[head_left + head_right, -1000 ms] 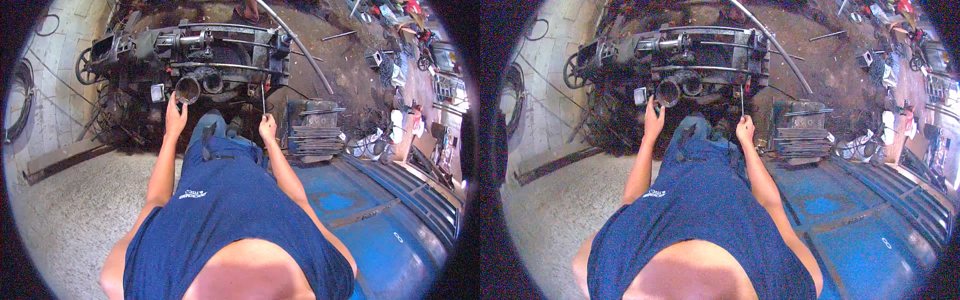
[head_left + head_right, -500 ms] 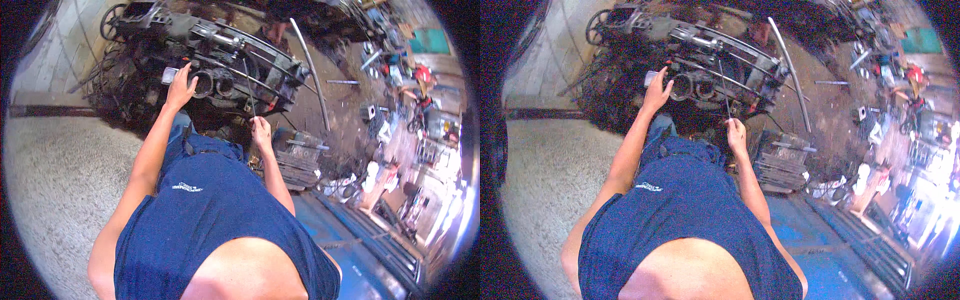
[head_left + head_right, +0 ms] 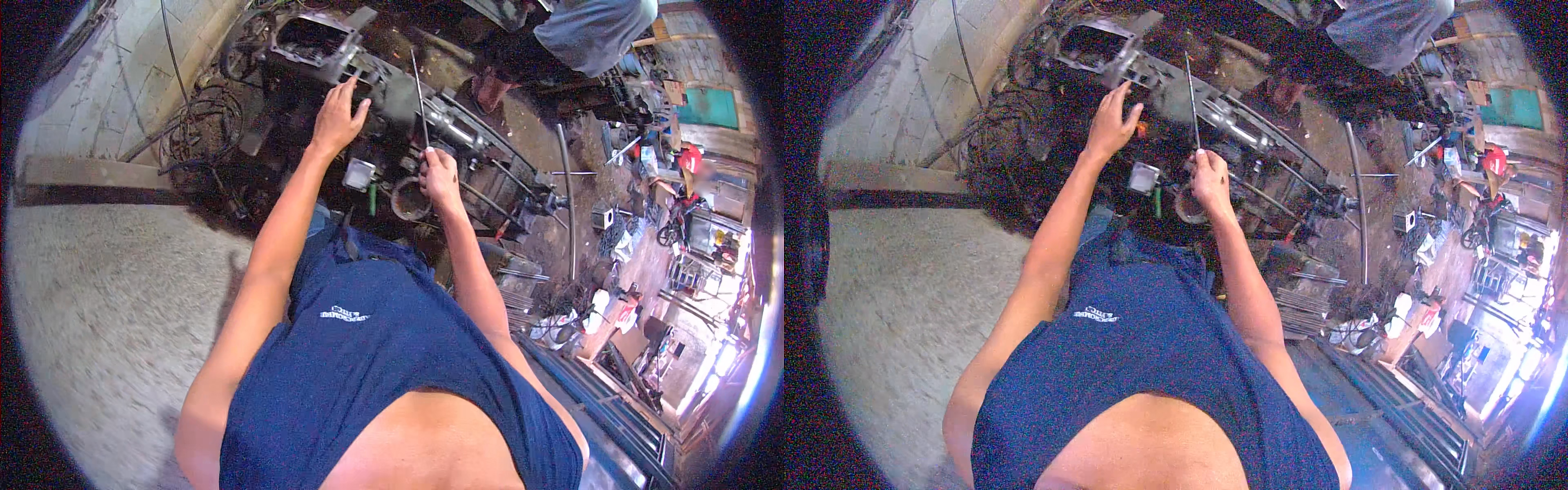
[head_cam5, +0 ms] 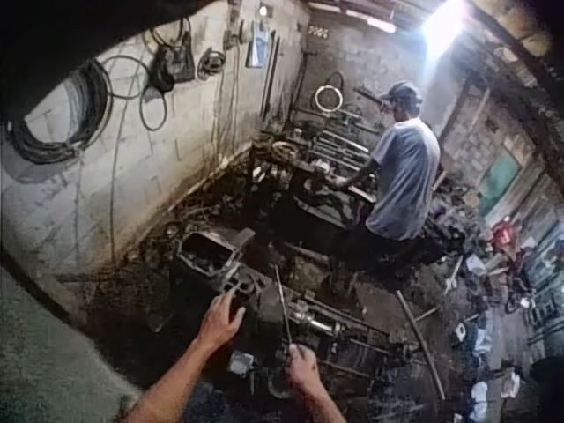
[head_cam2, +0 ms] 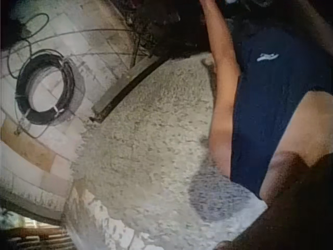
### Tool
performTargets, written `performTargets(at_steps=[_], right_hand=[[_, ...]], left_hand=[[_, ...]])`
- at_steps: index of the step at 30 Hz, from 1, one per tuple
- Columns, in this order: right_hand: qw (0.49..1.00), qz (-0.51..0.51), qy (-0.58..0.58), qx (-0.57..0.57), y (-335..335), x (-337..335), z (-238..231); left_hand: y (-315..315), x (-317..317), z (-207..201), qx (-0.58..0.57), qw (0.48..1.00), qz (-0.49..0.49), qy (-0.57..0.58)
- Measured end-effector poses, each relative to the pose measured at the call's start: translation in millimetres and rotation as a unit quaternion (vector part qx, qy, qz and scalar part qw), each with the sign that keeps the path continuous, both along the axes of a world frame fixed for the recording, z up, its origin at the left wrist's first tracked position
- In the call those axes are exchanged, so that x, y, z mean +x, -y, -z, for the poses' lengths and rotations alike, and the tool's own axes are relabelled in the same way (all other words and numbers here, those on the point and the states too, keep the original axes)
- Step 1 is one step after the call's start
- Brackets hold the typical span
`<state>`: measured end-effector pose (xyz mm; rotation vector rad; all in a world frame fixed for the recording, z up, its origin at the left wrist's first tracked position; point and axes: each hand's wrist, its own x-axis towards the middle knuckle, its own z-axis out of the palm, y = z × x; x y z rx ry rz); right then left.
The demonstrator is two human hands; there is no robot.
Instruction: Bending long metal rods using a specialized fabrication machine.
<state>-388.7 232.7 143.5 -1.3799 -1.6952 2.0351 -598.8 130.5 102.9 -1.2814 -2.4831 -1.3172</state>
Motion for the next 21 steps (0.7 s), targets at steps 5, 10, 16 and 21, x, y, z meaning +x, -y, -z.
performTargets(at_steps=[5, 10, 16, 21], right_hand=[[0.999, 0.019, 0.048, 0.002, 34.1, -99.8, -18.9], [0.993, 0.015, 0.081, -0.081, 61.9, -179.7, -28.8], [0.991, 0.071, 0.097, -0.052, 84.7, -238.2, 13.7], [0.978, 0.068, 0.151, 0.125, 102.4, -275.3, 23.2]], left_hand=[[7.8, -93.5, -11.7, -0.031, 0.998, 0.049, 0.015], [18.2, -196.8, 0.7, -0.017, 0.997, 0.057, -0.048], [21.1, -333.9, 41.5, -0.172, 0.952, -0.183, -0.176], [38.9, -433.5, 86.2, -0.286, 0.941, -0.146, 0.107]])
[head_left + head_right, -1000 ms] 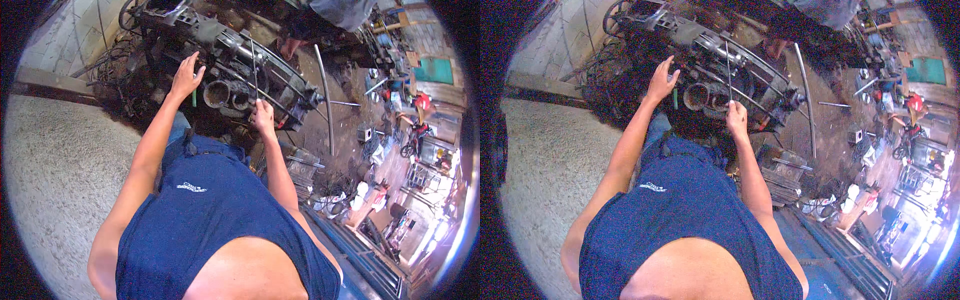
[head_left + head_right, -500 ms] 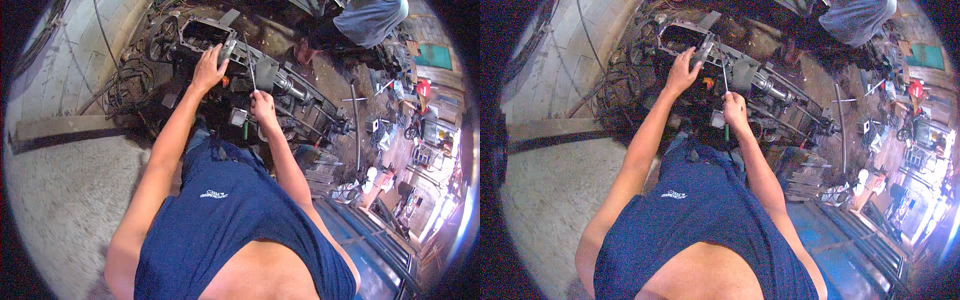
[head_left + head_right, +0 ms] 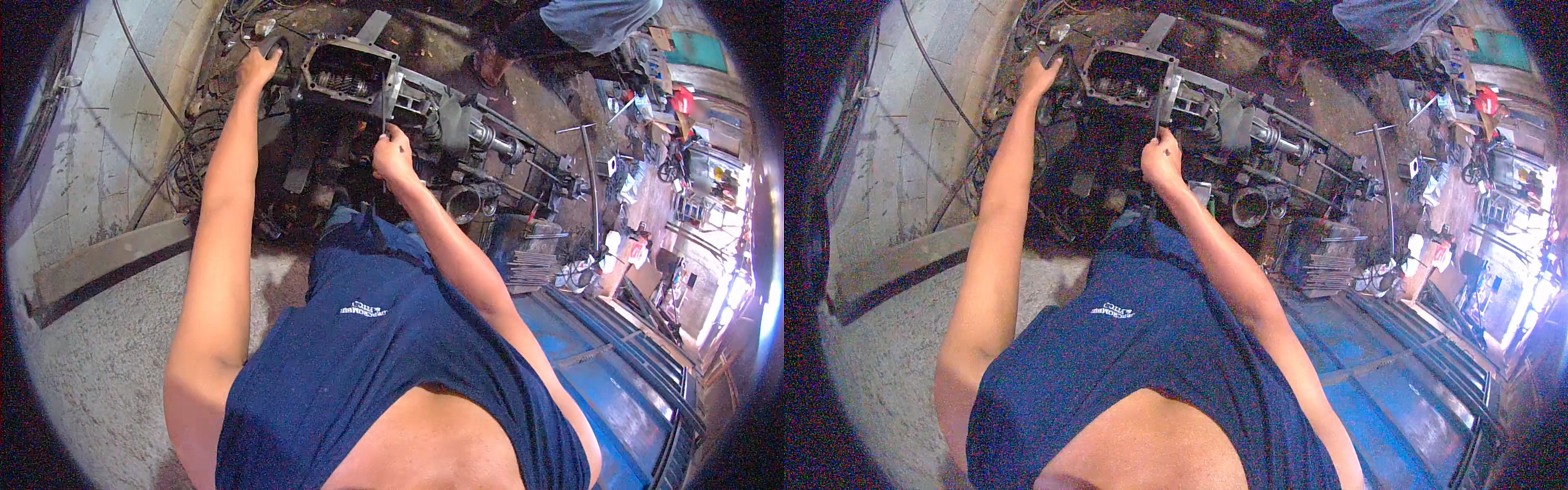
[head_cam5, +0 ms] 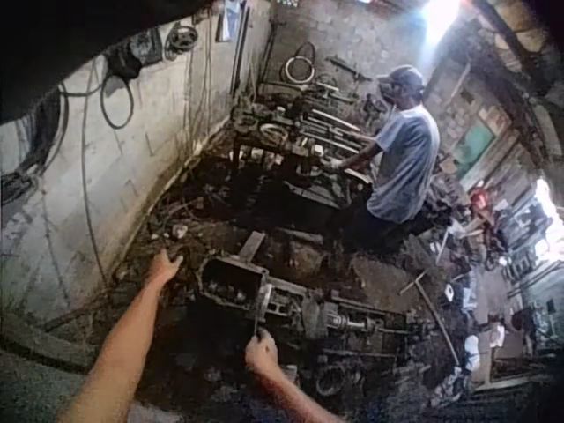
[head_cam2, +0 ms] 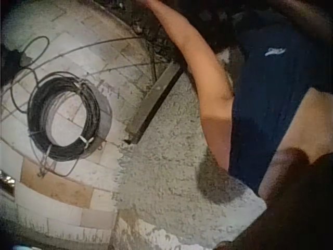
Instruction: Bending long metal rods using a specialized fabrication machine.
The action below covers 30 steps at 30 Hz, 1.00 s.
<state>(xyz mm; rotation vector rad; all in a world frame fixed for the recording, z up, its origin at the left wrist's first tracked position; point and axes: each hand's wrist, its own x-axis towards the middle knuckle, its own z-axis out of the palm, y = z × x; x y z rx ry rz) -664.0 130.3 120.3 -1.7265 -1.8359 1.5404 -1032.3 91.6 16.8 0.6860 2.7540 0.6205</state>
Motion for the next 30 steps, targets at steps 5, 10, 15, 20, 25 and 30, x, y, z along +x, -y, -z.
performTargets(at_steps=[5, 10, 15, 20, 25, 30], right_hand=[[0.998, -0.02, -0.025, -0.048, -11.6, -4.8, -24.2], [0.98, -0.054, -0.053, -0.185, -31.5, -6.7, -55.5], [0.941, 0.077, -0.126, -0.304, -14.2, -5.1, -82.9], [0.864, 0.142, -0.179, -0.449, -10.6, -21.8, -70.0], [0.722, 0.28, -0.321, -0.545, -16.8, -30.3, -67.3], [0.664, 0.367, -0.351, -0.549, -17.2, -52.2, -66.6]], left_hand=[[-10.1, 40.6, -23.5, 0.035, 0.999, -0.028, -0.012], [17.5, 40.3, -2.1, 0.132, 0.99, -0.038, -0.025], [23.7, 33.2, -5.9, 0.091, 0.994, -0.04, -0.038], [13.2, 36.4, -12.7, 0.124, 0.991, -0.024, 0.051], [11.0, 21.4, -5.4, 0.086, 0.996, 0.011, -0.007], [2.7, 23.2, -9.1, 0.054, 0.998, -0.011, -0.039]])
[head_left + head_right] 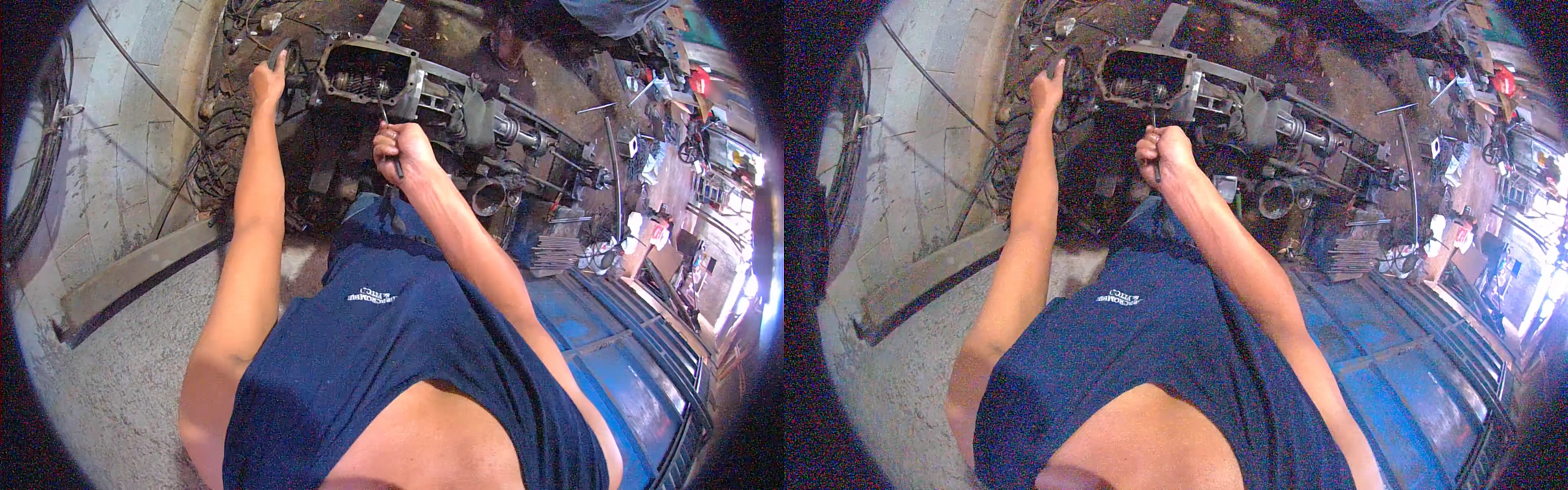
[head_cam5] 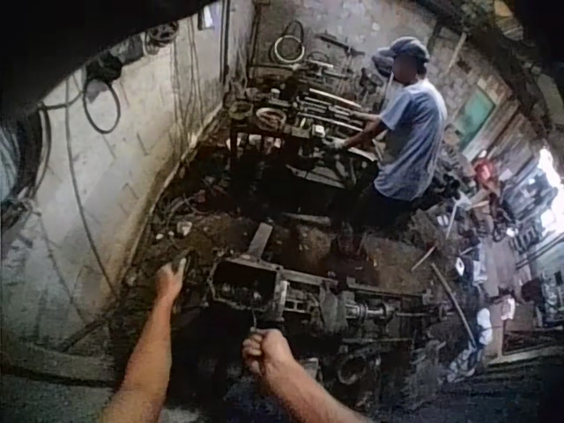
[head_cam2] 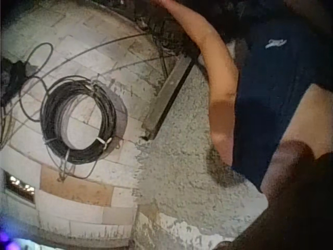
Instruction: Bending long metal rods using a specialized fabrication machine.
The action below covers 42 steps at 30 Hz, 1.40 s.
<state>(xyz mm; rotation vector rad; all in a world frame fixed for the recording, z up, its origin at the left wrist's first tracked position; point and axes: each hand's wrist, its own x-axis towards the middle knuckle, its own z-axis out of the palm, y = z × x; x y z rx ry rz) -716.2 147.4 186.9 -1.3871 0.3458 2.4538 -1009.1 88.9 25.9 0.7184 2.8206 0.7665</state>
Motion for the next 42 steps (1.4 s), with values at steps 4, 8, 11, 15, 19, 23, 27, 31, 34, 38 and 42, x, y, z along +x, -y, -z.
performTargets(at_steps=[4, 8, 11, 15, 19, 23, 27, 31, 34, 38, 42], right_hand=[[0.999, 0.016, -0.042, 0.006, 3.3, 10.1, 9.3], [0.998, 0.054, -0.028, 0.004, 2.5, 1.0, 6.3], [0.999, 0.023, -0.01, 0.023, 6.6, -6.5, 4.7], [0.985, -0.119, -0.087, 0.089, -16.5, 43.2, -12.6], [0.919, -0.232, 0.053, 0.315, -18.1, 154.1, -41.6], [0.872, -0.192, 0.294, 0.342, 1.1, 284.8, -9.7], [0.744, -0.11, 0.515, 0.412, 43.6, 442.7, 86.5], [0.692, -0.137, 0.619, 0.345, 45.1, 527.5, 118.7], [0.609, -0.242, 0.679, 0.331, 14.1, 561.1, 138.7], [0.538, -0.232, 0.692, 0.422, -54.6, 601.6, 203.0], [0.507, -0.187, 0.653, 0.531, -133.5, 624.0, 252.4]], left_hand=[[-2.6, 10.1, -6.1, -0.001, 0.999, -0.034, 0.022], [-26.4, -3.7, -9.3, -0.048, 0.997, -0.002, 0.056], [-47.1, -44.5, -2.7, -0.136, 0.985, 0.016, 0.107], [-88.3, -25.0, -10.4, -0.151, 0.988, 0.016, -0.021], [-91.7, 90.3, -44.6, 0.187, 0.933, 0.216, -0.218], [-25.3, 216.2, -41.1, 0.227, 0.929, 0.25, -0.148], [1.2, 309.4, -25.6, 0.147, 0.939, 0.303, -0.063], [2.3, 358.6, -26.7, 0.162, 0.929, 0.333, 0.019], [1.3, 387.4, -26.9, 0.101, 0.928, 0.349, 0.084], [-9.2, 432.5, -14.2, 0.019, 0.926, 0.371, 0.064], [-9.6, 513.2, -13.1, -0.006, 0.944, 0.326, 0.058]])
